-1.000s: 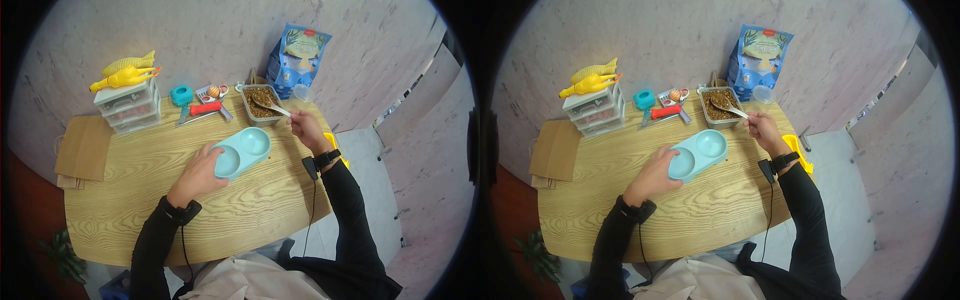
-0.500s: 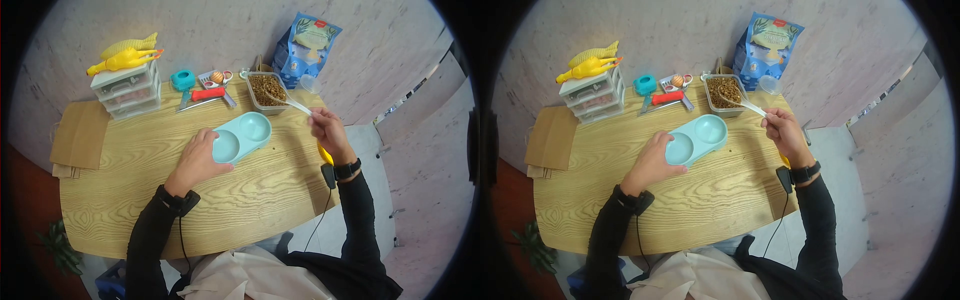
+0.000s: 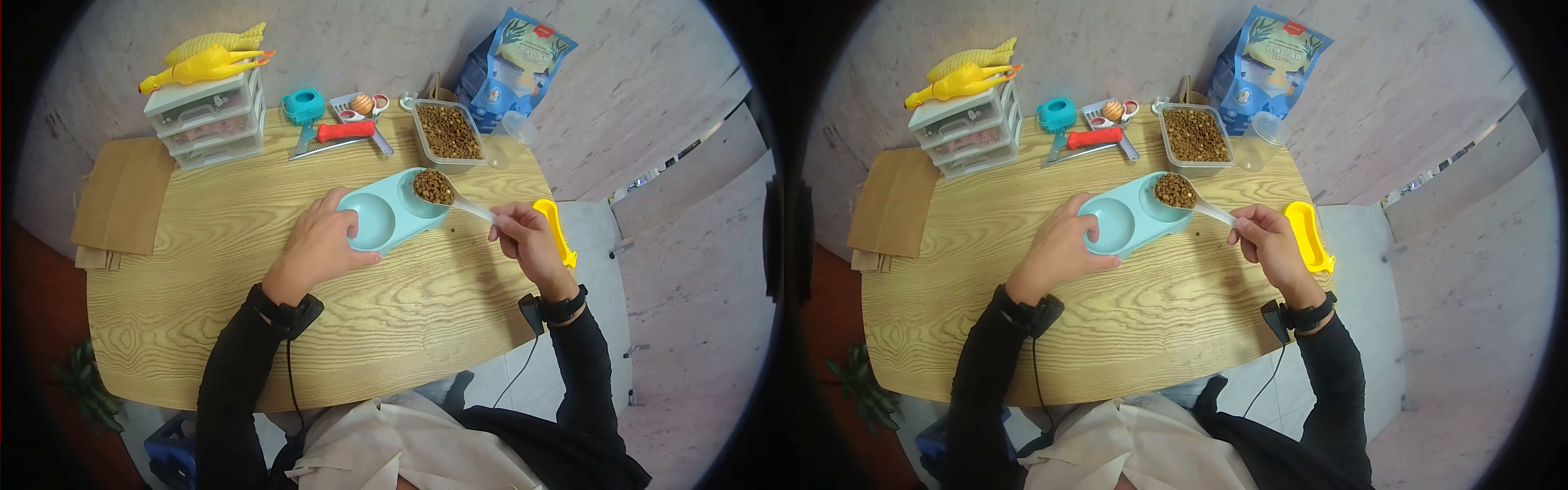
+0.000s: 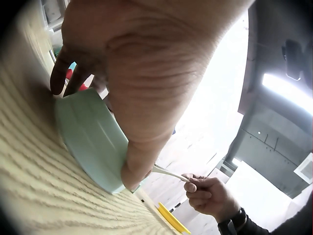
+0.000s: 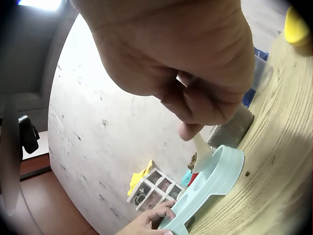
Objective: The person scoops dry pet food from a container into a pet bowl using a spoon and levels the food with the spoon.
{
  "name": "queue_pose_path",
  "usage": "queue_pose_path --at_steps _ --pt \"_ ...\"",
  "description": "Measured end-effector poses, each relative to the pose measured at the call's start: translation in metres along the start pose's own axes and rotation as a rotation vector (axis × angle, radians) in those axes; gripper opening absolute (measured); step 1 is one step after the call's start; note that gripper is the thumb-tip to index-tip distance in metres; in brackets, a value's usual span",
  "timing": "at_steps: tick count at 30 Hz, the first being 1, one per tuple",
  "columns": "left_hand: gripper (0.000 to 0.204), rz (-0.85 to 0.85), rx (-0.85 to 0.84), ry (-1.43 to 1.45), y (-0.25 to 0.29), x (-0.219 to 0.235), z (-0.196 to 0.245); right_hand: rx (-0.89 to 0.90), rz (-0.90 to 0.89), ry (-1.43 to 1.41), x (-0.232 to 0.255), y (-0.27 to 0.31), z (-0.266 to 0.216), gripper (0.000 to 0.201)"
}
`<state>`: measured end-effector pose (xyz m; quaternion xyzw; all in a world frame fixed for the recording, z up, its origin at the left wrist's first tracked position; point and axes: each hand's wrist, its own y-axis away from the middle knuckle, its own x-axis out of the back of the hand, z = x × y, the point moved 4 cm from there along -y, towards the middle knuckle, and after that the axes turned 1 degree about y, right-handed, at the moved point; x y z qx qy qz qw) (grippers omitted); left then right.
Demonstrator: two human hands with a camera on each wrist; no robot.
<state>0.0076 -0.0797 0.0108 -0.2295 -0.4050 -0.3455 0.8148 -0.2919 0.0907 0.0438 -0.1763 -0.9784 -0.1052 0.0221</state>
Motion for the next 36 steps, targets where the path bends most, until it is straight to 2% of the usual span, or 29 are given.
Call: queue_pose_path --at_steps 4,6,7,9,10,12,13,15,16,18,19,21,28,30,31,32,35,36 --pt "0.052 -0.013 -0.002 0.015 0.0 0.001 0.0 0.039 0.005 0.194 -0.008 0.0 0.006 0.016" --pt "0.051 -0.021 0.017 0.015 -0.001 0.002 0.001 0.345 0.054 0.668 -0.022 0.007 -0.008 0.014" --pt "0.051 -0.021 0.02 0.016 -0.001 0.001 -0.001 0.344 0.051 0.668 -0.027 0.009 -0.01 0.014" --pt "0.051 0.017 -0.016 0.015 0.0 -0.001 -0.003 0.559 0.088 0.923 -0.04 0.018 -0.02 0.017" --pt "0.051 0.016 -0.012 0.017 0.001 -0.001 -0.003 0.557 0.084 0.923 -0.042 0.019 -0.021 0.017" --pt "0.051 0.042 -0.026 -0.006 0.001 0.0 -0.003 0.787 0.084 1.251 -0.052 0.025 -0.026 0.028" --pt "0.051 0.041 -0.023 -0.004 0.001 0.0 -0.003 0.786 0.081 1.252 -0.054 0.027 -0.03 0.028" --pt "0.056 -0.005 -0.006 -0.016 0.0 0.001 -0.004 0.86 0.082 1.495 -0.062 0.035 -0.038 0.038" --pt "0.056 -0.004 -0.001 -0.012 0.0 0.002 -0.003 0.861 0.076 1.497 -0.063 0.037 -0.039 0.038" --pt "0.069 -0.021 0.03 0.014 -0.001 0.003 -0.002 0.957 0.116 1.47 -0.063 0.042 -0.043 0.039" --pt "0.069 -0.018 0.032 0.018 -0.001 0.0 -0.004 0.959 0.112 1.473 -0.061 0.042 -0.043 0.039" --pt "0.086 0.045 -0.015 0.047 -0.001 -0.005 -0.007 0.914 0.141 1.406 -0.055 0.043 -0.043 0.036" --pt "0.1 0.072 -0.014 0.05 0.002 -0.003 -0.005 0.909 0.153 1.327 -0.047 0.039 -0.046 0.031" --pt "0.101 0.073 -0.037 0.062 0.001 -0.005 -0.007 0.911 0.278 1.186 -0.033 0.028 -0.058 0.027" --pt "0.101 0.085 -0.06 0.052 0.0 -0.003 -0.005 0.845 0.344 1.158 -0.023 0.019 -0.064 0.022" --pt "0.101 0.076 -0.045 0.054 0.0 -0.002 -0.004 0.857 0.37 1.16 -0.016 0.006 -0.067 0.022" --pt "0.102 0.061 -0.032 0.046 0.002 0.002 0.003 0.825 0.458 1.244 0.009 -0.036 -0.069 0.025" --pt "0.103 0.053 -0.004 0.049 0.002 0.002 0.003 0.866 0.44 1.358 0.006 -0.046 -0.068 0.023"
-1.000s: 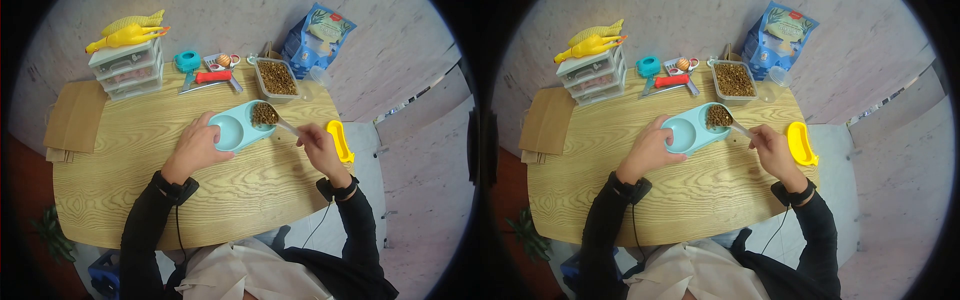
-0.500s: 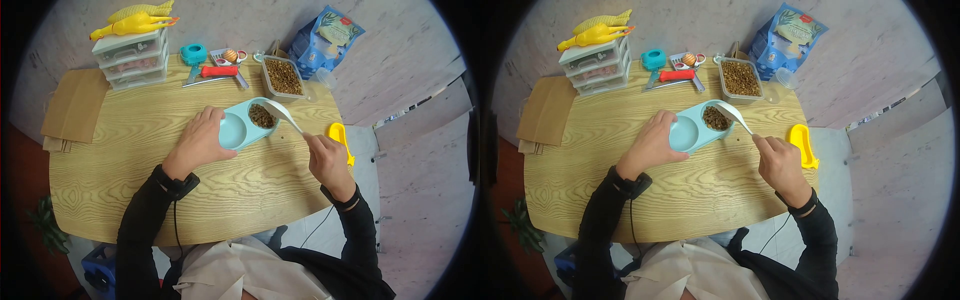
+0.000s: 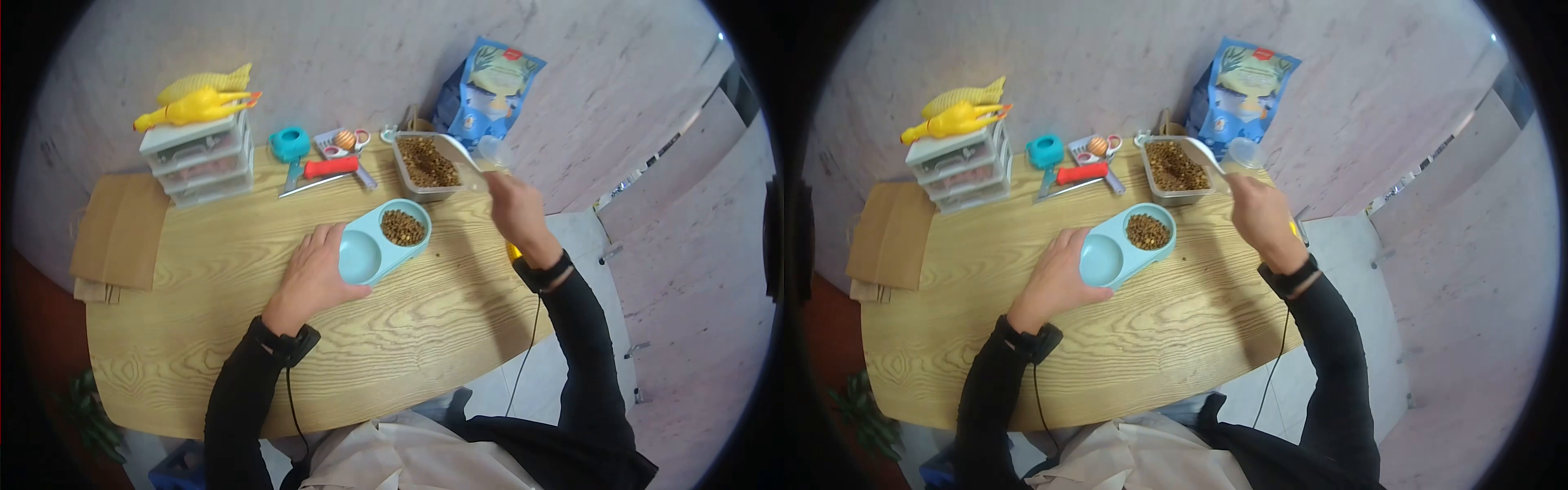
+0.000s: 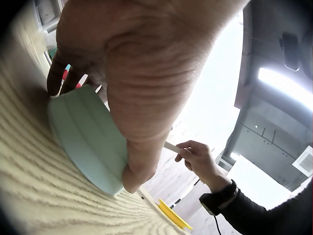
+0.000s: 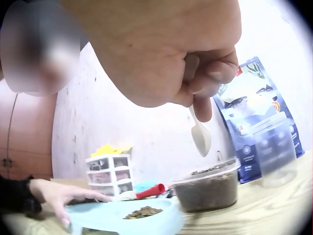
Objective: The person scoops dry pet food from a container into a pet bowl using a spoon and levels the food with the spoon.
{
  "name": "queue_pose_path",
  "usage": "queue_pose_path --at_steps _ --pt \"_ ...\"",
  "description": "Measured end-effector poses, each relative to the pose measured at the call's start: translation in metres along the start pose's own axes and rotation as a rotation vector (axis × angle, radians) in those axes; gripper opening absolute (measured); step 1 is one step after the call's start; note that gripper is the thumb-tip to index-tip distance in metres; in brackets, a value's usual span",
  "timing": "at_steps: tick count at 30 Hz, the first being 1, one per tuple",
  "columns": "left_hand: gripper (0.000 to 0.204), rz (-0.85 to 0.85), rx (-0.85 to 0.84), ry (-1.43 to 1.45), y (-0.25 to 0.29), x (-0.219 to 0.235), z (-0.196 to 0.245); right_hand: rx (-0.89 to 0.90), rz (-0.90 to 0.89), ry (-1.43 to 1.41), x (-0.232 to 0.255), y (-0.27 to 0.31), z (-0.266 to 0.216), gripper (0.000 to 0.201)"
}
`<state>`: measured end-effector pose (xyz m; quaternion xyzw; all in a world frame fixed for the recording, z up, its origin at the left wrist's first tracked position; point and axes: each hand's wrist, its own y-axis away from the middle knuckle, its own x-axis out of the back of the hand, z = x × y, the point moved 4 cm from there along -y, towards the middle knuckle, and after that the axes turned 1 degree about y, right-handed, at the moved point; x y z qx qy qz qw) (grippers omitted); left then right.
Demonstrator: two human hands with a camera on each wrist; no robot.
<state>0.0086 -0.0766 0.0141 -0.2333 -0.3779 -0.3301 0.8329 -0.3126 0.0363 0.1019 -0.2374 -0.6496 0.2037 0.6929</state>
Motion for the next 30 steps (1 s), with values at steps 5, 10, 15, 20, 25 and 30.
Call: queue_pose_path --at_steps 5,10,15,20,25,30 --pt "0.105 -0.014 0.009 -0.005 0.0 0.0 -0.001 0.136 -0.186 0.255 -0.022 -0.012 -0.016 0.01" --pt "0.104 -0.017 0.016 -0.012 -0.001 -0.001 -0.003 0.001 -0.352 0.167 -0.048 -0.009 -0.021 0.016" --pt "0.104 -0.021 0.02 -0.022 -0.002 -0.002 -0.004 -0.154 -0.271 -0.186 -0.042 -0.027 -0.01 0.014" --pt "0.105 -0.013 0.006 -0.026 -0.002 -0.003 -0.005 -0.381 -0.369 -0.376 -0.051 -0.033 0.019 0.023" --pt "0.107 -0.015 0.005 -0.029 -0.002 -0.004 -0.005 -0.648 -0.409 -0.629 -0.071 -0.032 0.05 0.024" --pt "0.109 -0.037 0.02 -0.033 -0.002 -0.003 -0.001 -0.856 -0.486 -0.945 -0.084 -0.027 0.064 0.018"
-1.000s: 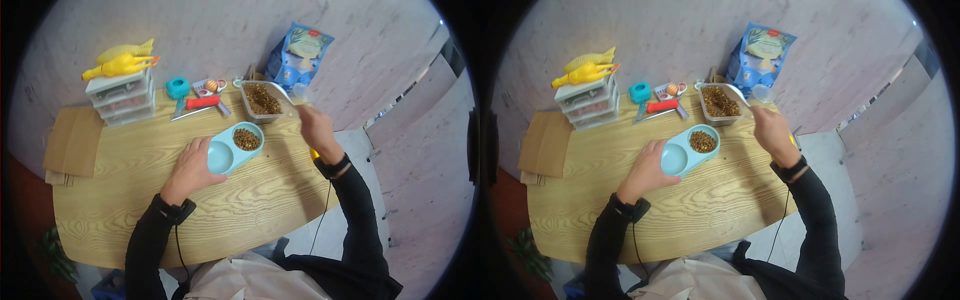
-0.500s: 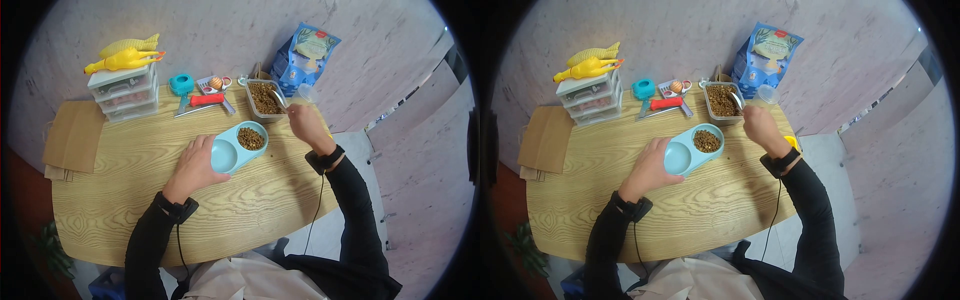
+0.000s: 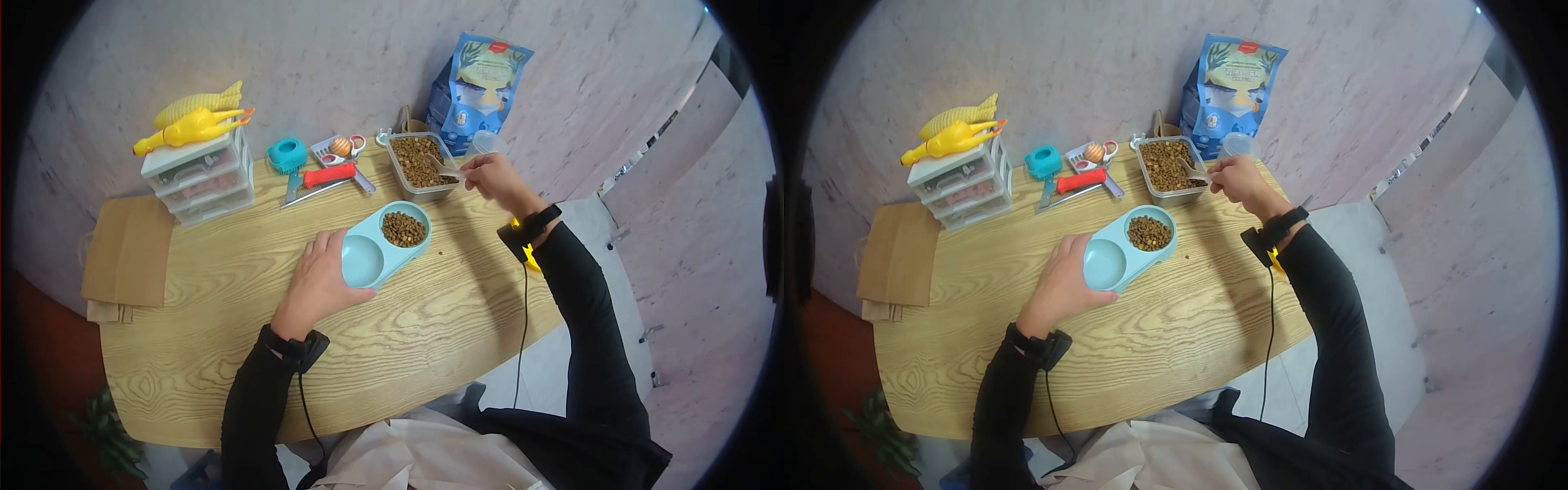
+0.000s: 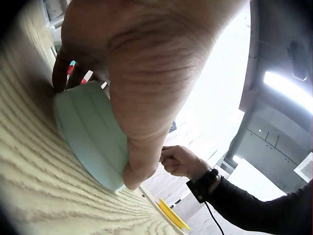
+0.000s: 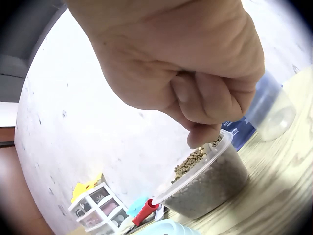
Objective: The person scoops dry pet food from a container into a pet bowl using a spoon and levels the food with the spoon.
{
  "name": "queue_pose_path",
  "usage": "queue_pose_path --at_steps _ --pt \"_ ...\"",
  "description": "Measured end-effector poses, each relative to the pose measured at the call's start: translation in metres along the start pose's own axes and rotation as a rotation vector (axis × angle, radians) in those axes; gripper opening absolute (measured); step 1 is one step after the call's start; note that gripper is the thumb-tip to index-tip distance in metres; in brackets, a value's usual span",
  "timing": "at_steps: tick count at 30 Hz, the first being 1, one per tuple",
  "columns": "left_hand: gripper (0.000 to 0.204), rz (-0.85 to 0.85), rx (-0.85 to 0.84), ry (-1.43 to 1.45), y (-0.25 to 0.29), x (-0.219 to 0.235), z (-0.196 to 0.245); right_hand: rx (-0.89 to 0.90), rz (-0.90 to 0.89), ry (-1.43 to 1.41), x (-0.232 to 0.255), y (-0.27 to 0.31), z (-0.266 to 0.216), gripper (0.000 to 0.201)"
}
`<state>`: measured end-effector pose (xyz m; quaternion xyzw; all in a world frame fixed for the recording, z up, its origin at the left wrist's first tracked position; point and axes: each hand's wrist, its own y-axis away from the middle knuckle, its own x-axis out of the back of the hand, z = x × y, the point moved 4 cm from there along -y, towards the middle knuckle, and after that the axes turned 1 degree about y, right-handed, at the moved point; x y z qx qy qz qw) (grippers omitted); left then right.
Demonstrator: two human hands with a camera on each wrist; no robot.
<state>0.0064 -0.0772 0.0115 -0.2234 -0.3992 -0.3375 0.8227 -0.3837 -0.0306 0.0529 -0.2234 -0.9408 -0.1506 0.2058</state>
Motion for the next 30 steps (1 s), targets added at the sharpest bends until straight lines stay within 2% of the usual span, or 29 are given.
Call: queue_pose_path --at_steps 1,3,4,6,9,17,20,25,30 --pt "0.11 0.004 0.006 0.005 -0.001 0.0 0.0 0.003 0.008 -0.006 0.003 0.0 0.003 0.018" --pt "0.11 -0.006 0.005 0.005 -0.001 0.001 0.001 -0.049 -0.01 -0.245 0.005 0.001 0.012 0.015" --pt "0.111 -0.016 0.014 0.009 0.0 0.002 0.001 -0.048 -0.013 -0.244 0.006 0.002 0.014 0.015" --pt "0.111 -0.014 0.014 0.004 0.0 0.002 0.001 -0.131 -0.047 -0.501 0.004 0.005 0.025 0.014" --pt "0.111 -0.021 0.014 0.007 -0.001 0.003 0.001 -0.109 -0.02 -0.622 0.003 0.01 0.037 0.016" --pt "0.108 -0.067 -0.028 0.058 0.0 0.009 -0.011 0.003 0.052 -0.571 0.008 0.025 0.036 0.016" --pt "0.107 -0.138 -0.066 0.043 0.0 0.016 -0.019 0.022 0.05 -0.557 0.007 0.025 0.04 0.016" --pt "0.114 -0.349 -0.061 -0.024 0.013 0.035 -0.031 0.027 0.03 -0.608 0.004 0.032 0.043 0.017" --pt "0.114 -0.3 -0.075 -0.044 0.032 0.025 -0.027 0.046 0.04 -0.615 0.004 0.032 0.047 0.017"
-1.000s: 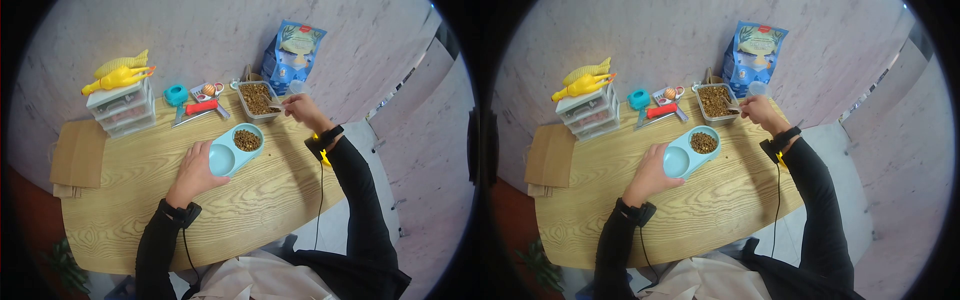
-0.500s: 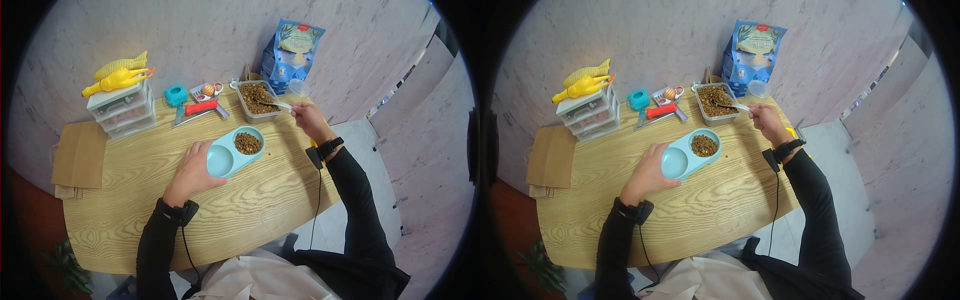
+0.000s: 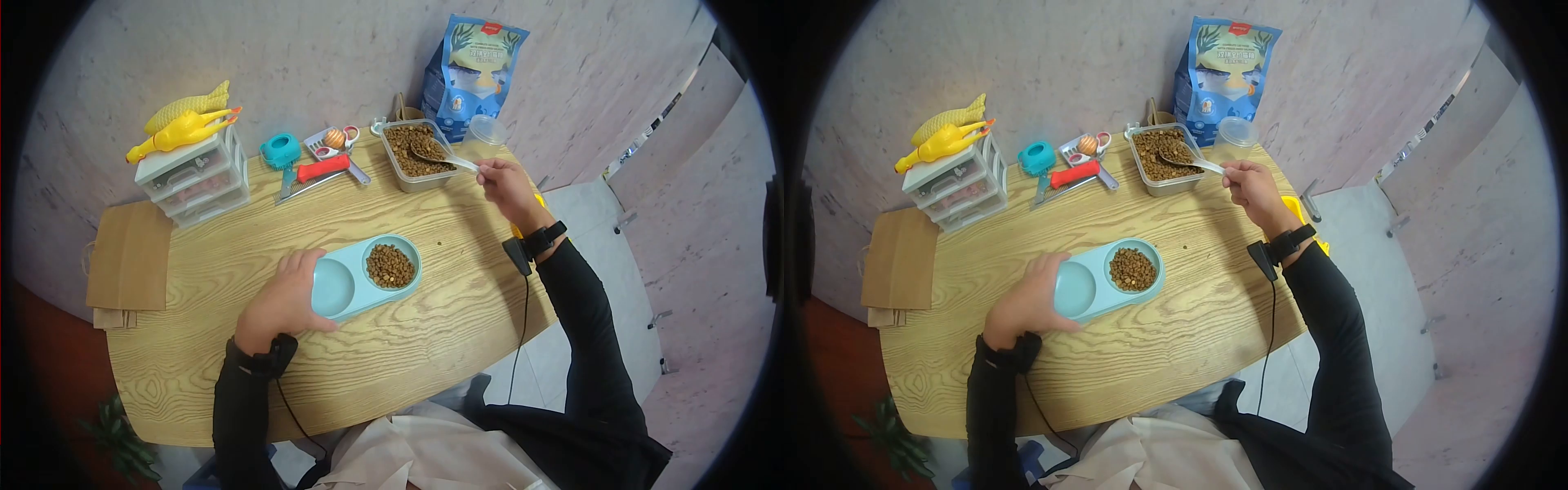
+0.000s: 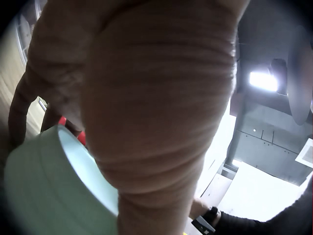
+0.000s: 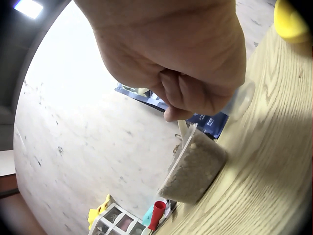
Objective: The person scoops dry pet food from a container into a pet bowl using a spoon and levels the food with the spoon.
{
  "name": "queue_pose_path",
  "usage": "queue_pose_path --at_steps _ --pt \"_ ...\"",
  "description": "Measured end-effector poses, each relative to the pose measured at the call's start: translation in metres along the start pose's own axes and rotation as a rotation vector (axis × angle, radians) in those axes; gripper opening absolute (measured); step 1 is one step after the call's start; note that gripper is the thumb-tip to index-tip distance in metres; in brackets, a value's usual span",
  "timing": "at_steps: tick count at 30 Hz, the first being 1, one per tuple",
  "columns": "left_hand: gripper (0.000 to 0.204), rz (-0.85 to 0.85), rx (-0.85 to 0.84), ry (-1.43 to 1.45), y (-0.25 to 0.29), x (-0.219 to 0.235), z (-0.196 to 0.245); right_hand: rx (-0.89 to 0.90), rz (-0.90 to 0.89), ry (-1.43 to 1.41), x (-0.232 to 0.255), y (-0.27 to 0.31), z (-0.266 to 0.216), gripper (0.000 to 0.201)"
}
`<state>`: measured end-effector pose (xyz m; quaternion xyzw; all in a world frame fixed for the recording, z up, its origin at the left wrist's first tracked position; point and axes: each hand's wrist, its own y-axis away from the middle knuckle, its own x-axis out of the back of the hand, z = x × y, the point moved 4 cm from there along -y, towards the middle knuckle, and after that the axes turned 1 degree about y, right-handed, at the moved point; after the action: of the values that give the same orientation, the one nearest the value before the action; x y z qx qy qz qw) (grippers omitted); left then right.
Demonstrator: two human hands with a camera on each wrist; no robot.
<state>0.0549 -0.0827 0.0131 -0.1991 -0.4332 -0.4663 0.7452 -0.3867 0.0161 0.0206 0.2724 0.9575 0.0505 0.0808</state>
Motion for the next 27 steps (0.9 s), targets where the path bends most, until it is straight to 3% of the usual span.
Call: queue_pose_path --at_steps 13,19,27 --pt "0.109 0.036 0.135 0.102 0.007 0.003 0.016 -0.002 -0.011 0.004 -0.004 0.009 -0.009 0.018" --pt "0.107 0.144 0.132 0.097 0.006 -0.001 0.017 0.025 -0.053 0.019 -0.015 0.057 -0.037 0.022" --pt "0.103 0.116 0.132 0.087 0.004 -0.002 0.017 -0.087 -0.174 0.06 -0.039 0.133 -0.016 0.021"
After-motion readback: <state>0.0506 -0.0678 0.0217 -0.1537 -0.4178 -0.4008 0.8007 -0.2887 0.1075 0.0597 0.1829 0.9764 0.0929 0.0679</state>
